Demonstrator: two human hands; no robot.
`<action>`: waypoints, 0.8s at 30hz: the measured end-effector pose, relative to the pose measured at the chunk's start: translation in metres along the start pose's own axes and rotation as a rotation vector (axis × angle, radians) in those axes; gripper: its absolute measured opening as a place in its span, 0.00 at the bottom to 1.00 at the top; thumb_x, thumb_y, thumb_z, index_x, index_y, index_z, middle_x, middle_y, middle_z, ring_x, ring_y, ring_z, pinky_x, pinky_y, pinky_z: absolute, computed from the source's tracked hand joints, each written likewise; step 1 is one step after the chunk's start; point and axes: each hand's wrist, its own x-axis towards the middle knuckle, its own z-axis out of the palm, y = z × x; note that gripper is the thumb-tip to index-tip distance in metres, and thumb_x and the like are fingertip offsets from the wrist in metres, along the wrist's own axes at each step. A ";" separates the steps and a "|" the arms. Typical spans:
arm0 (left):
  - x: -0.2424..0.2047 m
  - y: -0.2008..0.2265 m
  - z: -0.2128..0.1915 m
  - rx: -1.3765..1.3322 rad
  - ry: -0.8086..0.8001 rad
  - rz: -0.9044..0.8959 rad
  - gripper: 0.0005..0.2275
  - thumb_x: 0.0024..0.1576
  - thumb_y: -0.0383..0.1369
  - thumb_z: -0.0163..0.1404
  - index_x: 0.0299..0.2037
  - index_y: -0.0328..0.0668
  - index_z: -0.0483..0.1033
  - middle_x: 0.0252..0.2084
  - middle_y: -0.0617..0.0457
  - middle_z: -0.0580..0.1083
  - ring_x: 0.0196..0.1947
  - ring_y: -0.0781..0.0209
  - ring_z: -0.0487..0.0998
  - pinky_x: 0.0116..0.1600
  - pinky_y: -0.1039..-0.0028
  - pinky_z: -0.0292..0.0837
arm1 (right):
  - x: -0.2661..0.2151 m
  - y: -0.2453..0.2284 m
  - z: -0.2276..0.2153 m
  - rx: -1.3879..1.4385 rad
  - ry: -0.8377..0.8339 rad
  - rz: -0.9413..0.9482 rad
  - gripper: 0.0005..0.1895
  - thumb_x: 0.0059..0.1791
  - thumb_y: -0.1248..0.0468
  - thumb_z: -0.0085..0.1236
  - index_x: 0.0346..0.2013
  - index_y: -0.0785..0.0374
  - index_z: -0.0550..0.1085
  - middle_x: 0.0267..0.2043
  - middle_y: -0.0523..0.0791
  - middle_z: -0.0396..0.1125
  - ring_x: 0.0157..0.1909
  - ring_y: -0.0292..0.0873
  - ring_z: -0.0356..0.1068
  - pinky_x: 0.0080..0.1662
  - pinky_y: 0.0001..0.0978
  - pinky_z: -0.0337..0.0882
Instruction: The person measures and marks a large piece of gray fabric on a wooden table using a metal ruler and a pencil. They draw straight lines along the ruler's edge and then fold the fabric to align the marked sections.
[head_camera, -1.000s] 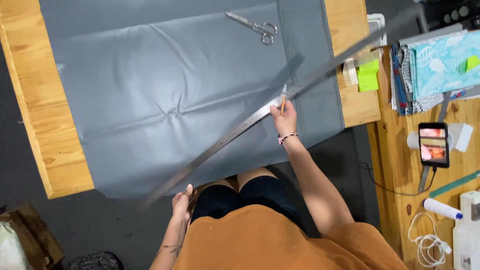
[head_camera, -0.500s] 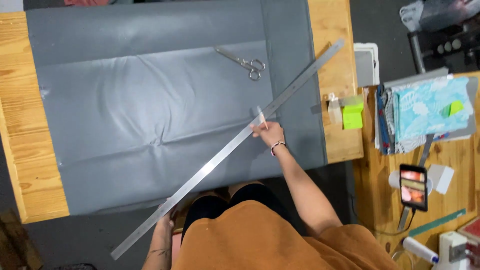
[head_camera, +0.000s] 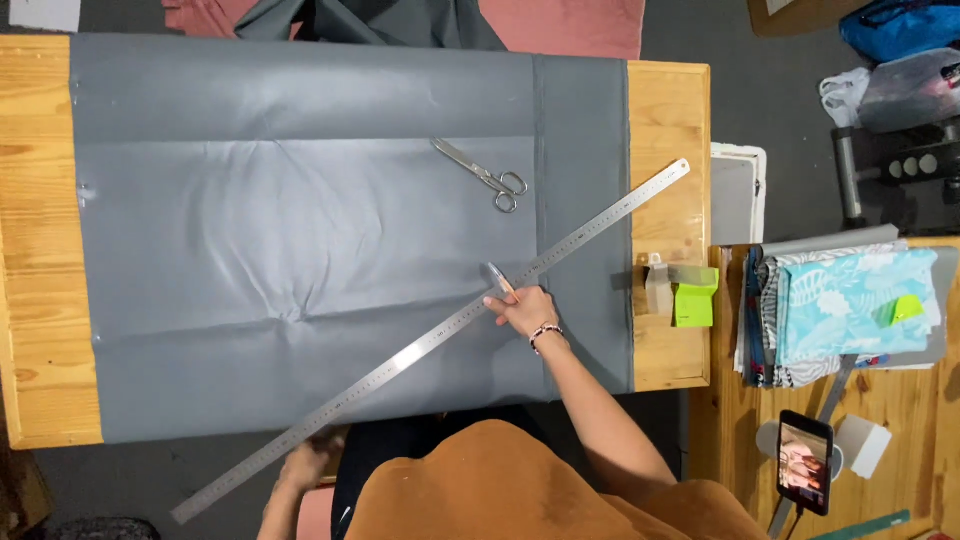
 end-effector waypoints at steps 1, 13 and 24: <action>-0.032 0.024 -0.012 0.295 -0.132 -0.008 0.23 0.54 0.47 0.45 0.54 0.48 0.80 0.55 0.42 0.77 0.56 0.43 0.76 0.58 0.62 0.68 | 0.003 0.002 0.001 -0.031 -0.005 -0.018 0.29 0.45 0.41 0.60 0.10 0.50 0.58 0.24 0.36 0.77 0.31 0.32 0.67 0.37 0.31 0.67; -0.060 0.144 -0.005 0.478 0.396 1.406 0.14 0.59 0.36 0.49 0.54 0.47 0.76 0.56 0.46 0.72 0.56 0.47 0.71 0.61 0.55 0.69 | 0.009 -0.010 -0.015 -0.201 0.074 -0.028 0.22 0.52 0.43 0.45 0.32 0.53 0.79 0.28 0.41 0.73 0.37 0.47 0.72 0.43 0.42 0.71; -0.022 0.219 0.041 0.707 0.516 1.684 0.22 0.65 0.51 0.34 0.71 0.70 0.58 0.76 0.50 0.51 0.76 0.47 0.46 0.74 0.46 0.34 | 0.059 -0.058 -0.023 -0.323 0.408 -0.489 0.22 0.55 0.48 0.50 0.65 0.37 0.64 0.74 0.38 0.47 0.52 0.65 0.71 0.57 0.59 0.73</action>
